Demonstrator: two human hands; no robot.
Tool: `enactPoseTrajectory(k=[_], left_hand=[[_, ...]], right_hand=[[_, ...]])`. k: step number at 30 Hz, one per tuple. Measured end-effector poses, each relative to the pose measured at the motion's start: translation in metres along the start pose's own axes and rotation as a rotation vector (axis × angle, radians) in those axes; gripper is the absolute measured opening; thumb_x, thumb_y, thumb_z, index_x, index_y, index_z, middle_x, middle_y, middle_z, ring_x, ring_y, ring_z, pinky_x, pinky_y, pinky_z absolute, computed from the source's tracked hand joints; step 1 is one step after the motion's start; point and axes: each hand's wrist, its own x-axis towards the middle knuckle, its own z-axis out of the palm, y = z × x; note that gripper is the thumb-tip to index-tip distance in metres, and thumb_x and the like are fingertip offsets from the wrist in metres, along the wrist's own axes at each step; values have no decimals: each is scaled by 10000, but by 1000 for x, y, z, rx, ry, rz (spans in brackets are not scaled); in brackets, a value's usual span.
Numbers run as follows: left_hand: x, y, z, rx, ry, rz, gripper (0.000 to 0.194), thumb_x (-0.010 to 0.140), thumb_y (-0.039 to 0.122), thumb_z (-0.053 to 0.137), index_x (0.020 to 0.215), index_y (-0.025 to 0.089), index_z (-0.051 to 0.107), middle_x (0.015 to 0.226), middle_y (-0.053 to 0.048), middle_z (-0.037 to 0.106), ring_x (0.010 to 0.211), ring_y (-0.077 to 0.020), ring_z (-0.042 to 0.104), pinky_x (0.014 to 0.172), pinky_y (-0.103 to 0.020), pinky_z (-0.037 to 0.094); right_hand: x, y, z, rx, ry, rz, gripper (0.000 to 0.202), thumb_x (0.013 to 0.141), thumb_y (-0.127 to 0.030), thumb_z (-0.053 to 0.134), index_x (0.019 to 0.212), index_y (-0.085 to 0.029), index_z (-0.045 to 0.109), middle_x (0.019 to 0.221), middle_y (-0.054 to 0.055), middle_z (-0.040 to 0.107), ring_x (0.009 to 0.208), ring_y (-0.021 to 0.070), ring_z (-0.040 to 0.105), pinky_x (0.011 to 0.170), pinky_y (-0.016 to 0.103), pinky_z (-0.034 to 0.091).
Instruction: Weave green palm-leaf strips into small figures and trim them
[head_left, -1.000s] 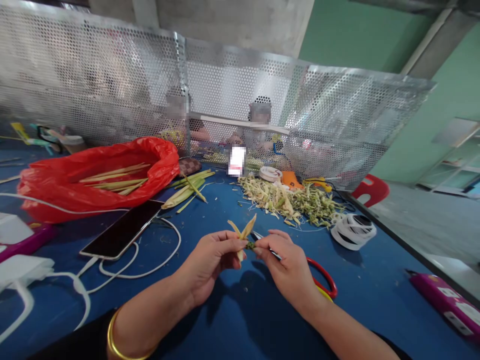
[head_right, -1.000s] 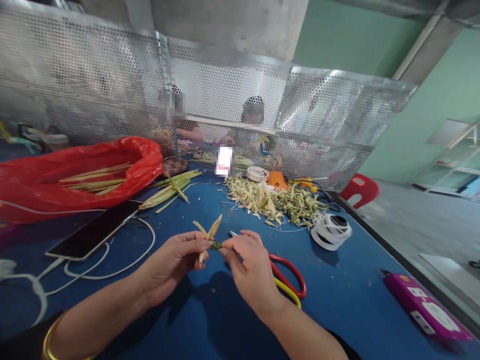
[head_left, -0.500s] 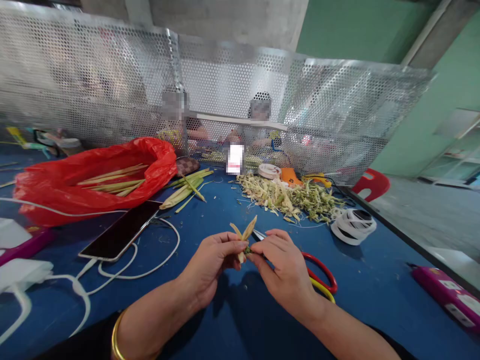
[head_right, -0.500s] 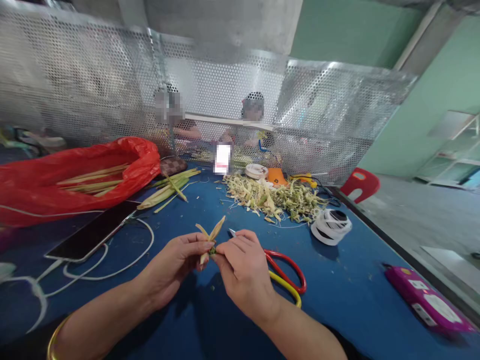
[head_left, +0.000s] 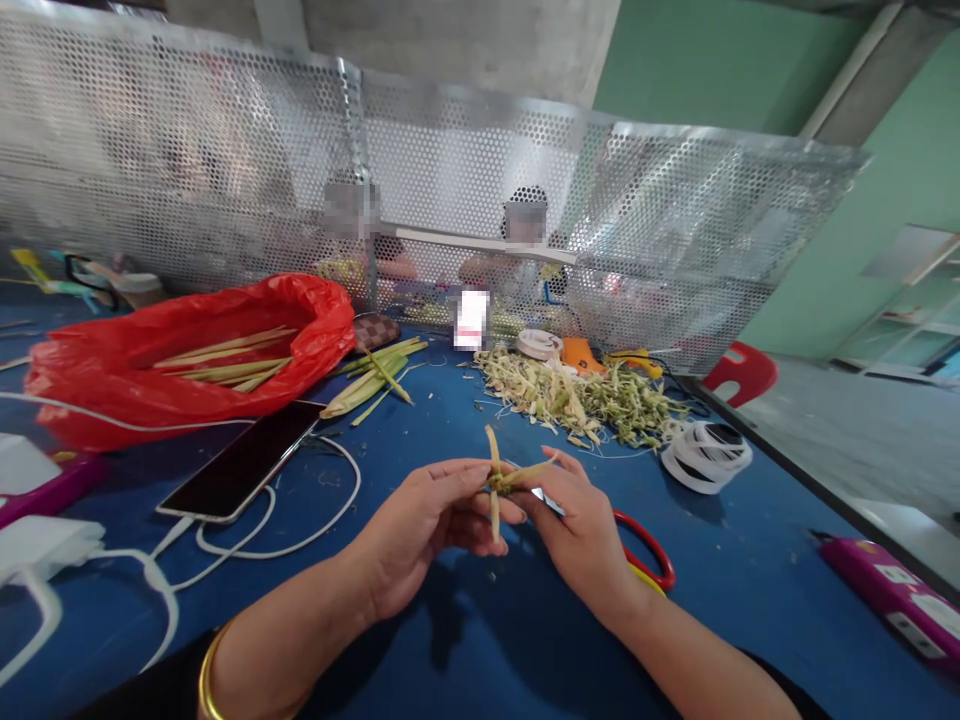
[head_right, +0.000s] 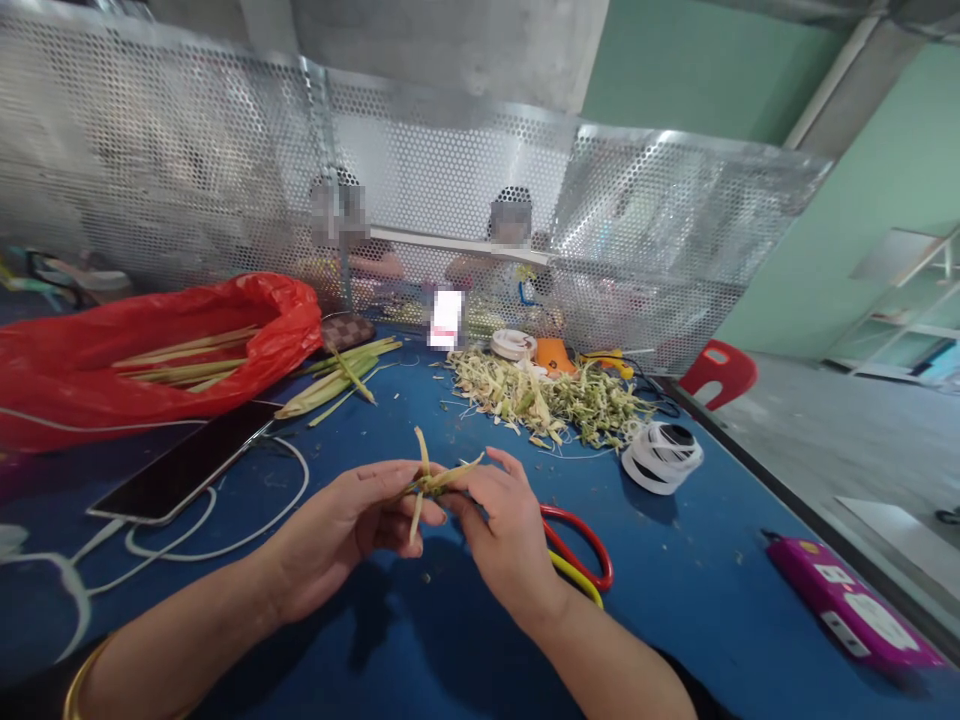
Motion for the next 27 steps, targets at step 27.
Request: enactPoseTrajectory(k=[27], left_hand=[[6,-8,2,100,198,-33,159,733,266,681,824,137,660,647,-36,705,518,-109,629,569,-209,468]], right_hand=[[-3,-15,-3,184,53,321,152,821,-240,598,678,-201,629,666,-13,635,687,148,553,728,288,421]])
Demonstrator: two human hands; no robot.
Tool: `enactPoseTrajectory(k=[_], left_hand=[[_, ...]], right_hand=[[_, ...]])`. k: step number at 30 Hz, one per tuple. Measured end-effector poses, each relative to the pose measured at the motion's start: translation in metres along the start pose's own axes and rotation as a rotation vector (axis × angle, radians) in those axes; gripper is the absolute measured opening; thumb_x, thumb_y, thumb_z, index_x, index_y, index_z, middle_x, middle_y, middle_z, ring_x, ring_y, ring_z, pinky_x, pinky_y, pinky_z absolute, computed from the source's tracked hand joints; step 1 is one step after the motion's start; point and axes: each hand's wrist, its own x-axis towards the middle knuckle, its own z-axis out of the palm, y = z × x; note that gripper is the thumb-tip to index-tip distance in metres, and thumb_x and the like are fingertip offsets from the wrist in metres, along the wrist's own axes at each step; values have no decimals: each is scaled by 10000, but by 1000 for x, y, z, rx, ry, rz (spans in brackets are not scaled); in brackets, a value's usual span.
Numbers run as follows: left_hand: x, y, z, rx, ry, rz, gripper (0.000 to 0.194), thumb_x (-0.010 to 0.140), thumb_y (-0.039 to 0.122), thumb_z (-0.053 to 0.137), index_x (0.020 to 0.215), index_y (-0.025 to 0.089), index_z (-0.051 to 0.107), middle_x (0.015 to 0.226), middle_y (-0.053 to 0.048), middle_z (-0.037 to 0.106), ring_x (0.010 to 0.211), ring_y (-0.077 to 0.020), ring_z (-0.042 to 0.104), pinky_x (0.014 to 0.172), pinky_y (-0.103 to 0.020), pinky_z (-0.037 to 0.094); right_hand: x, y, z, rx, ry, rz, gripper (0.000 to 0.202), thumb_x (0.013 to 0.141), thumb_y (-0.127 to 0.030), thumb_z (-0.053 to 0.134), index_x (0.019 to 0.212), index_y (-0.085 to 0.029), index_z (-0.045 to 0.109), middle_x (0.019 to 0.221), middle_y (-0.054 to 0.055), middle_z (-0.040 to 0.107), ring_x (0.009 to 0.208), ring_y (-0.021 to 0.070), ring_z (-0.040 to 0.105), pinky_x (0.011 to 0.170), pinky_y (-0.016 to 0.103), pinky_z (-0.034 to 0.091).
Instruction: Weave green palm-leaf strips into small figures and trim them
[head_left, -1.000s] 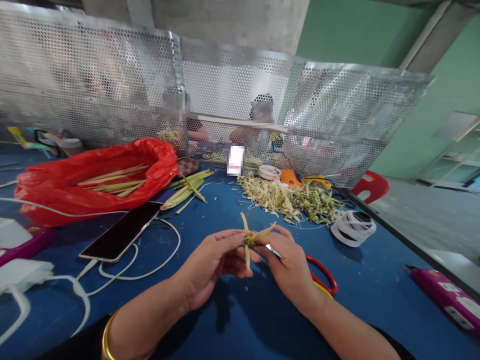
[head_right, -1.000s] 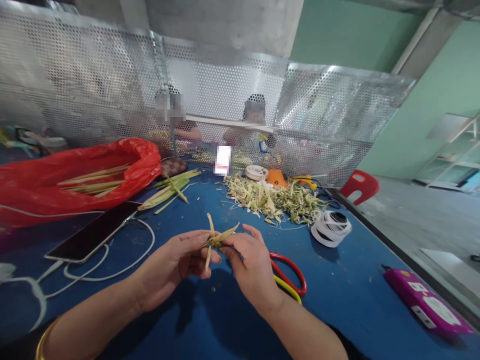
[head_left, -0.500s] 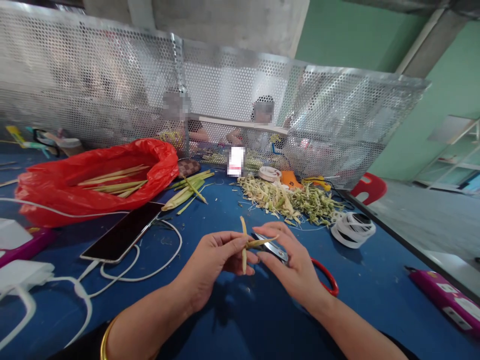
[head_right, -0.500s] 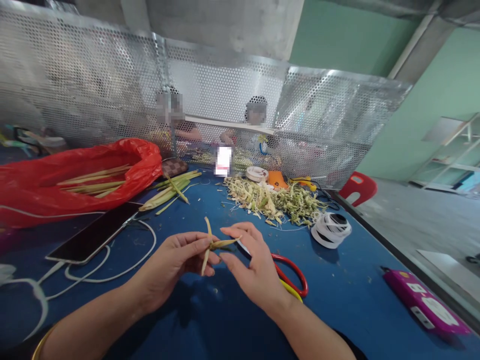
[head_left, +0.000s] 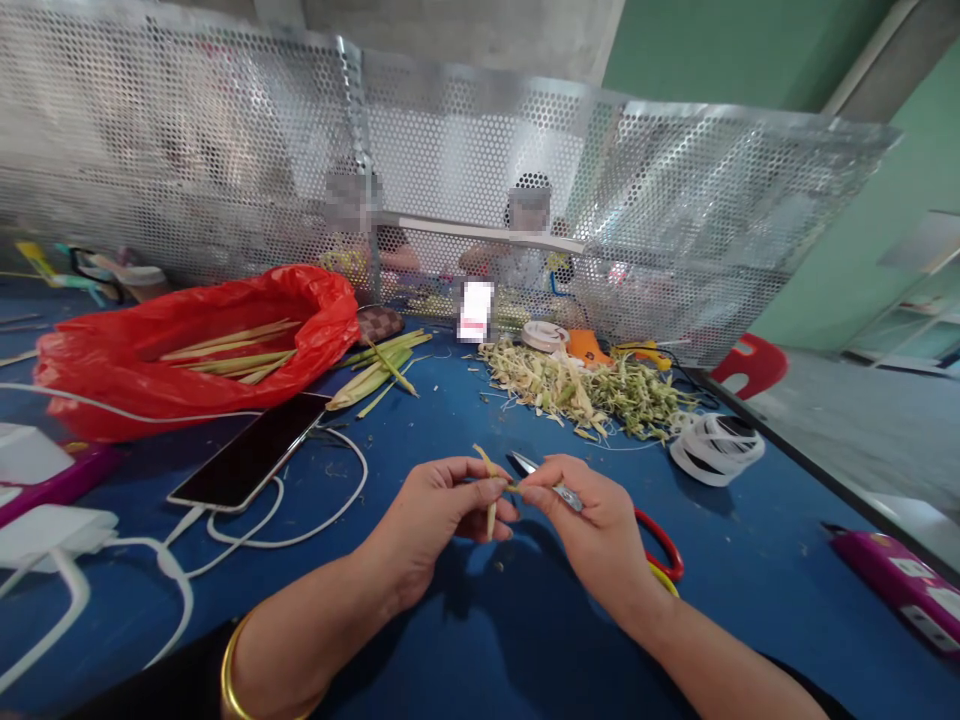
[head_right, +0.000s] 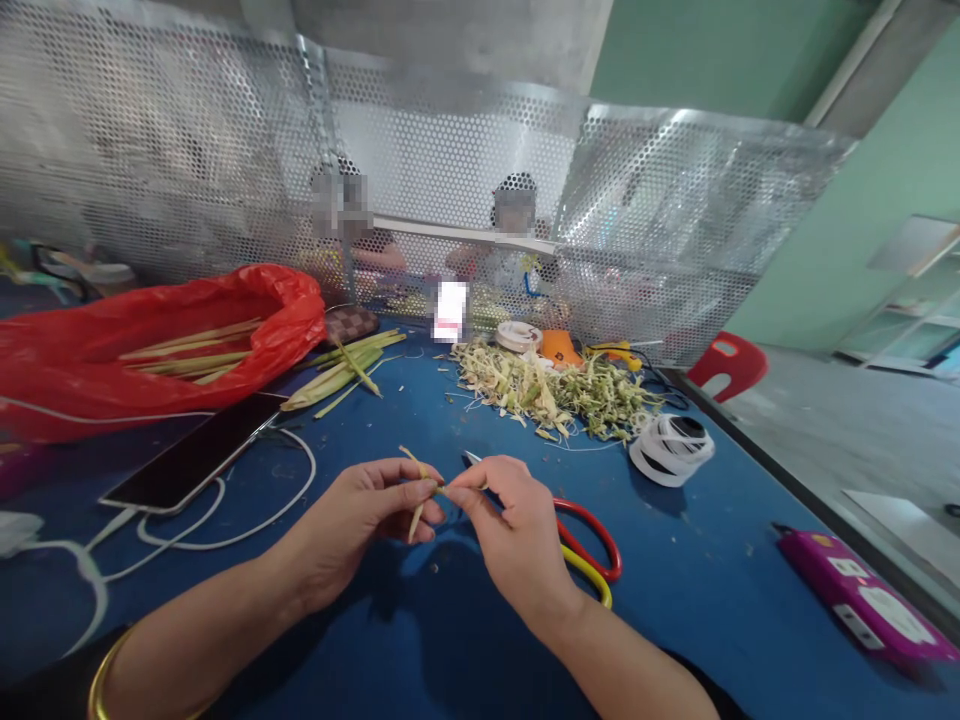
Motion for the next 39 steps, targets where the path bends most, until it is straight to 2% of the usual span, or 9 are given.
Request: enactPoseTrajectory(k=[5,11,13,17,28,30,32,35,39], left_hand=[[1,0,-3,-19,8,-13,190,715,286,705,830,137,673,661,-45,717,528,-118,644,578,-215,481],[-3,3,0,68,-118,-51,238,772,311,598,888,124,689,736,-103,739,612,-178,691,594,-246,480],[-4,2,4,106,-140,-62,200,742,262,600,850,119,687,716,-98,736,589,-173,683,592,-251,481],[-4,-1,8,186,-127,-70,197,689,212,602,844,131,692,702,-79,736,590,-180,682,605,-272,493],[0,-5,7,202,-129,-105,215,681,264,671,828,113,717,700,-106,738,632,-209,693,660,-311,506],[-1,-4,6,124,-102,-65,300,697,332,694,901,113,718,752,-118,744,692,-222,699,729,-338,510],[-2,-1,6,36,-88,-22,357,747,388,654,979,122,707,825,-124,747,782,-233,699,804,-353,497],[-3,2,5,-116,-105,41,346,818,383,555,1016,135,694,924,-113,740,902,-232,676,879,-349,470],[-5,0,5,-184,-80,67,377,823,419,541,1034,144,691,1036,-96,712,983,-228,635,868,-321,471]], right_hand=[[6,-1,-4,124,-56,210,202,825,-295,575,669,-175,621,625,-3,613,612,142,538,599,260,423],[9,-5,-10,18,18,-38,109,811,-249,605,866,-222,695,887,47,675,842,199,612,761,330,469],[9,-7,-8,-3,-16,-71,54,786,-213,637,772,-221,688,826,34,676,808,192,618,742,324,473],[5,-9,-3,-38,-34,-113,157,779,-151,634,633,-200,605,706,11,637,742,170,596,704,303,460],[5,-1,0,-99,11,-125,162,815,-141,569,667,-199,602,722,17,634,724,169,591,720,316,457],[6,-1,-4,-181,65,-178,90,839,-183,561,819,-210,645,868,50,662,850,202,602,798,353,456],[3,-4,-10,-277,191,-261,181,856,-208,553,1019,-219,631,1030,84,640,990,236,573,868,393,436],[-3,-10,-14,-406,311,-474,240,846,-160,563,1062,-244,625,955,64,641,915,219,592,877,402,414],[-7,-15,-2,-648,145,-707,225,857,-104,519,1001,-222,646,789,18,657,731,155,592,884,382,354]])
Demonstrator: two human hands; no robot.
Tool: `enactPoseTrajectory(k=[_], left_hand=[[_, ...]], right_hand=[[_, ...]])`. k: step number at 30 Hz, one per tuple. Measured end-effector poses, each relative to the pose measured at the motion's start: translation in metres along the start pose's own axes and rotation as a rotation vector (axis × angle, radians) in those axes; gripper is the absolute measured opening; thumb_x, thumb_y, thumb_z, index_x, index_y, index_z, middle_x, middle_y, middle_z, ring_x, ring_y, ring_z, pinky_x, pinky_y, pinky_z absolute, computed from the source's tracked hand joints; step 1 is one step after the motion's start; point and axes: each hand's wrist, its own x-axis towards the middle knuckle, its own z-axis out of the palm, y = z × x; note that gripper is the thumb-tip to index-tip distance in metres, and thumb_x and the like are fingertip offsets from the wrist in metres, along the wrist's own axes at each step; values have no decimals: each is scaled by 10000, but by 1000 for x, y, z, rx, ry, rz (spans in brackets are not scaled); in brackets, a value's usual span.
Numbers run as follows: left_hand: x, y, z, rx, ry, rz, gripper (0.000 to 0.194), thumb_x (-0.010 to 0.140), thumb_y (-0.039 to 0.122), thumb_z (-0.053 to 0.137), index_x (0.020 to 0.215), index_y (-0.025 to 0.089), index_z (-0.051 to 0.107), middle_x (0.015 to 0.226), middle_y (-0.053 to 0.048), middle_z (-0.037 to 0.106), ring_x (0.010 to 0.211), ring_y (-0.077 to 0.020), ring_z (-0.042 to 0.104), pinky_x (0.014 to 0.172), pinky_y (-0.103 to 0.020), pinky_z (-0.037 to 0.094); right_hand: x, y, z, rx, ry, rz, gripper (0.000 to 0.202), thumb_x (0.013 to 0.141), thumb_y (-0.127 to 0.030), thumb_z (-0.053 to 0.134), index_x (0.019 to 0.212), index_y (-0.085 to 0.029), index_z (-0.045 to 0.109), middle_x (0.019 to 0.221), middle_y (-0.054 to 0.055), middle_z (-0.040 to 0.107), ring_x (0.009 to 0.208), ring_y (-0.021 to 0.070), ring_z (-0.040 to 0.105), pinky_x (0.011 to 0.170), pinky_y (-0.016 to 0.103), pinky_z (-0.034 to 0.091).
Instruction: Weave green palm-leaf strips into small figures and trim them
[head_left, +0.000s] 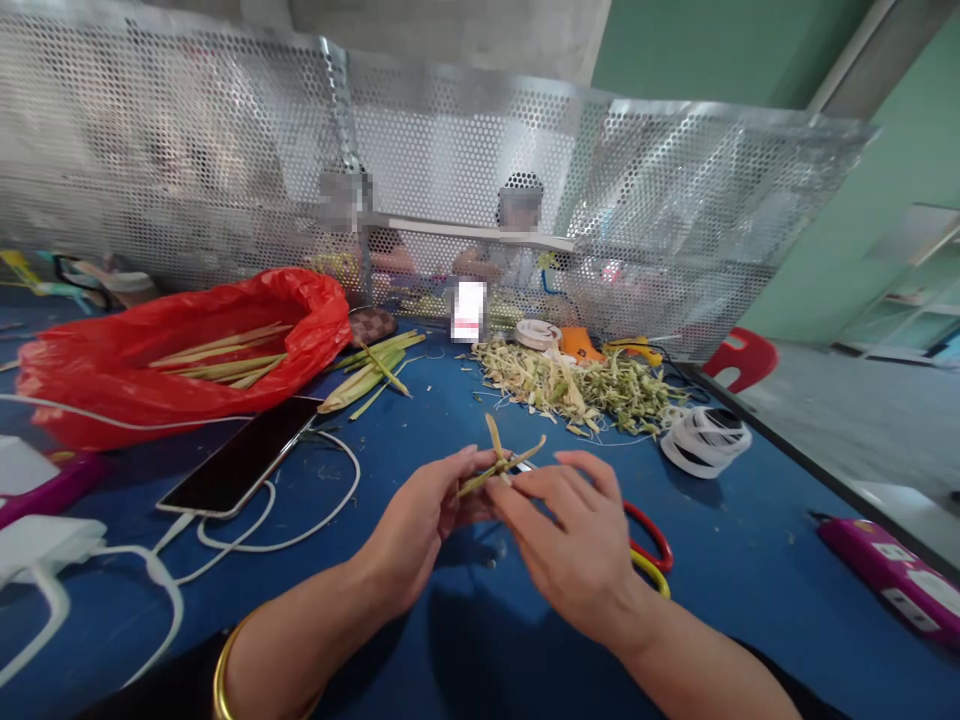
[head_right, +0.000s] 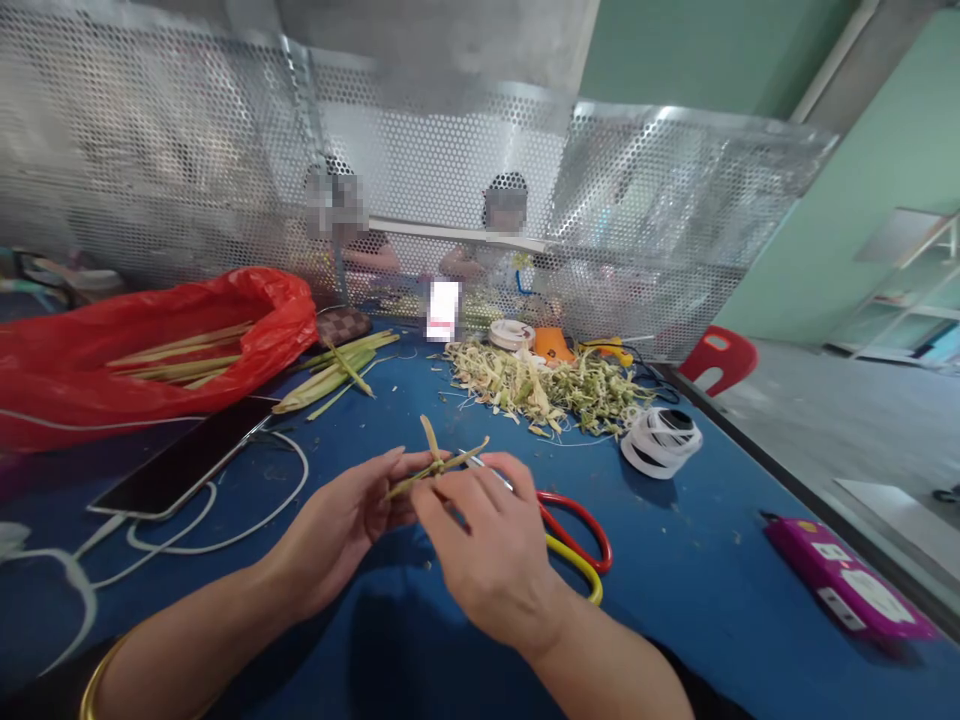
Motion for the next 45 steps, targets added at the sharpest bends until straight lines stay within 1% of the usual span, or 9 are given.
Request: enactPoseTrajectory(k=[5,8,14,24,26,30,32,38,45], left_hand=[[-3,-6,4,110,-84,54,347,834,421,554,1015,168,710,1045,-63,708,1019,-225,605,913,-310,445],[-2,-6,5,110,-106,48,276,834,352,567,994,183,716,979,-45,718,924,-187,631,865,-270,460],[2,-6,2,54,62,-33,356,647,276,765,973,150,694,779,-47,707,656,-135,622,659,-232,471],[2,-11,-1,22,37,-48,196,673,194,731,856,143,681,700,-23,691,642,-110,611,659,-208,456],[2,-10,-1,24,41,-36,193,681,196,727,861,142,679,703,-16,689,634,-100,606,647,-195,451],[3,-5,-2,30,31,1,262,717,239,706,957,147,657,767,-35,707,643,-110,618,637,-207,458],[3,-2,-2,33,16,22,280,723,224,693,988,151,642,805,-52,719,699,-138,644,696,-240,478],[4,3,-3,115,30,-10,416,711,206,678,1120,165,619,827,-54,732,769,-162,671,773,-266,478],[5,0,-4,180,36,-46,362,723,300,696,1029,113,647,694,-42,693,584,-137,649,563,-221,467]], right_hand=[[1,-4,11,-84,-173,-78,277,898,-75,364,958,-141,626,787,59,651,723,174,553,868,383,341],[0,-3,8,-72,-164,-97,280,898,-68,348,881,-151,615,740,48,639,696,170,550,835,370,349],[-3,-4,-1,-95,-114,-242,243,891,-105,402,995,-127,621,841,88,698,766,194,617,803,382,375],[-9,-4,1,-163,-107,-497,287,884,-114,378,895,-140,663,921,107,720,854,217,630,803,370,413],[-10,-5,3,-124,-119,-438,252,885,-116,405,933,-130,652,922,104,713,857,215,628,799,368,411],[-7,-7,7,-18,-44,-34,158,866,-153,527,1005,-121,596,911,106,684,843,209,613,786,371,417],[-6,-6,8,-15,-37,78,140,857,-193,565,978,-126,586,882,109,673,824,217,610,782,379,418],[-5,2,7,-49,-24,42,144,867,-77,519,943,-161,607,806,65,684,733,168,617,781,350,412],[-9,0,9,-16,6,-4,146,839,-46,530,914,-144,607,783,50,678,721,157,610,828,359,412]])
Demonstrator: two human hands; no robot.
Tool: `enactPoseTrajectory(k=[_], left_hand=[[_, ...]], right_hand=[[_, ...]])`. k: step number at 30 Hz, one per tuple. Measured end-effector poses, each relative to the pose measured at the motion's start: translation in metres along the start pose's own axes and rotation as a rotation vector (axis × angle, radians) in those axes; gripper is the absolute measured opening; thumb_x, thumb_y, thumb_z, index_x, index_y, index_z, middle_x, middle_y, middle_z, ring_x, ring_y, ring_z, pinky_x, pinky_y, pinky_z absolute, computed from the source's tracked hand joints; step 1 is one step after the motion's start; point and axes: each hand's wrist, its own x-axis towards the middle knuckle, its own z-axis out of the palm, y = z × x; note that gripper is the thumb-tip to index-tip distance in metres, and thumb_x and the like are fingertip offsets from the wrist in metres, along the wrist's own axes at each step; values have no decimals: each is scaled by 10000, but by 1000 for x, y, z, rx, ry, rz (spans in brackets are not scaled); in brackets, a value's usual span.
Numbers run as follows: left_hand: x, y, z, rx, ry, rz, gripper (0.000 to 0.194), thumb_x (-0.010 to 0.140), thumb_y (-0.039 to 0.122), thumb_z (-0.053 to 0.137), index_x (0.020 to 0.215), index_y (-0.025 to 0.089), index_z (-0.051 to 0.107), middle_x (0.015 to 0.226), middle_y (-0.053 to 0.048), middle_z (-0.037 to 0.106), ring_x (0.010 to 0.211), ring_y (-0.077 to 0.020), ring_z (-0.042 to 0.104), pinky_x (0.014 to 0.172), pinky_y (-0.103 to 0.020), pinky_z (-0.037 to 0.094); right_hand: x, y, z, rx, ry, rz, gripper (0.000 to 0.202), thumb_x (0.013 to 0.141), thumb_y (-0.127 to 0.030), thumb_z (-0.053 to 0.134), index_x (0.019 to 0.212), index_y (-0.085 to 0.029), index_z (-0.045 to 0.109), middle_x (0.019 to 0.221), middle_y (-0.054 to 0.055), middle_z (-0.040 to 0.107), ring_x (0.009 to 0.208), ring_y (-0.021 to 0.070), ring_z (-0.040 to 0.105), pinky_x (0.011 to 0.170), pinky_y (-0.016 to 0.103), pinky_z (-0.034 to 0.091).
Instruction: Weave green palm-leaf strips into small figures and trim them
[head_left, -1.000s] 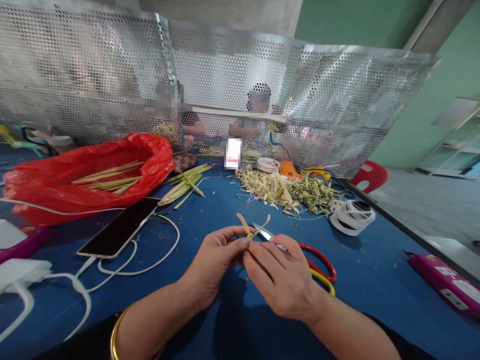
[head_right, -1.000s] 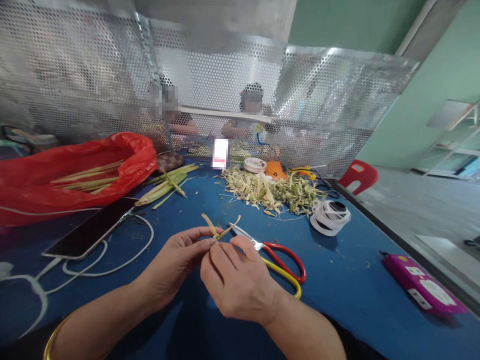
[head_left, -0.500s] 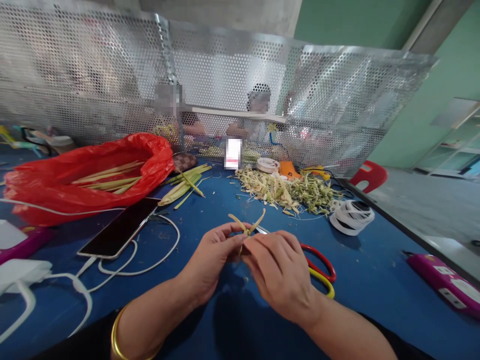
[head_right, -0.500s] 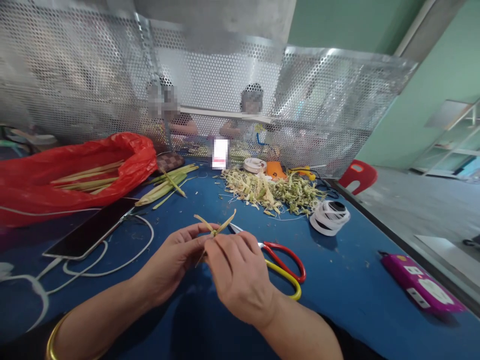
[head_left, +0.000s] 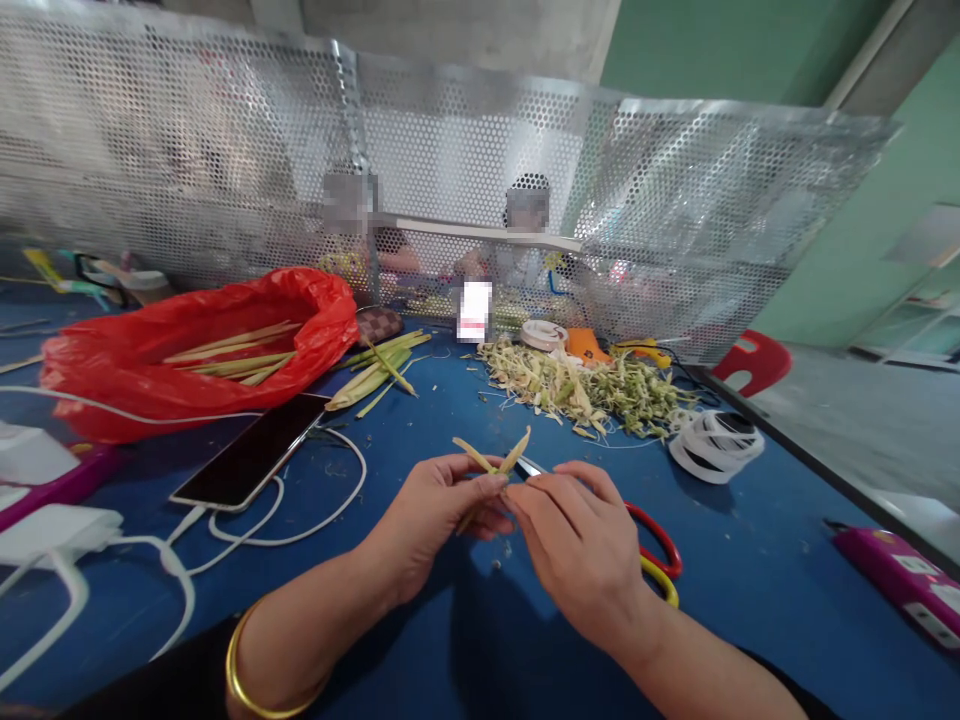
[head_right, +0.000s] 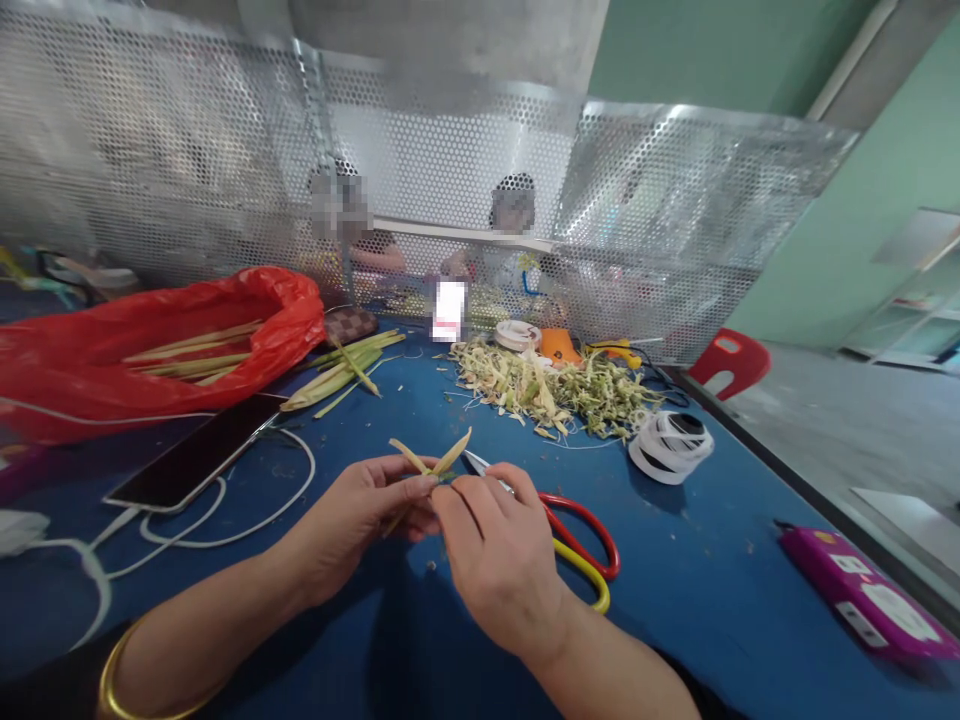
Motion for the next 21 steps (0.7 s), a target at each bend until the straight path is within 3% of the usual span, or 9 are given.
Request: enactPoseTrajectory(k=[5,10,17,21], left_hand=[[0,-5,1,-5,53,52,280,688,232,712,931,100,665,596,1,640,502,-107,594,469,-195,435],[1,-6,1,-32,76,68,198,675,172,700,864,110,692,550,0,639,457,-85,557,468,-187,447],[-2,4,-4,-84,32,-11,236,763,260,666,962,138,700,718,-56,710,581,-111,646,526,-186,485],[-2,3,-3,-59,69,26,245,713,212,709,942,128,704,697,-49,707,560,-98,623,524,-180,474]], right_hand=[[0,-3,-2,-8,-56,-64,186,860,-46,456,855,-129,623,736,57,662,675,158,580,791,364,410],[-2,-3,-4,-49,-85,-213,233,877,-55,406,921,-83,633,775,92,672,684,175,570,798,386,410],[1,-3,-1,5,-21,-24,94,852,-94,546,891,-130,624,720,50,653,668,158,582,727,341,431],[2,-4,-3,-12,-45,-81,128,862,-82,513,898,-124,628,725,51,661,655,151,583,720,338,432]])
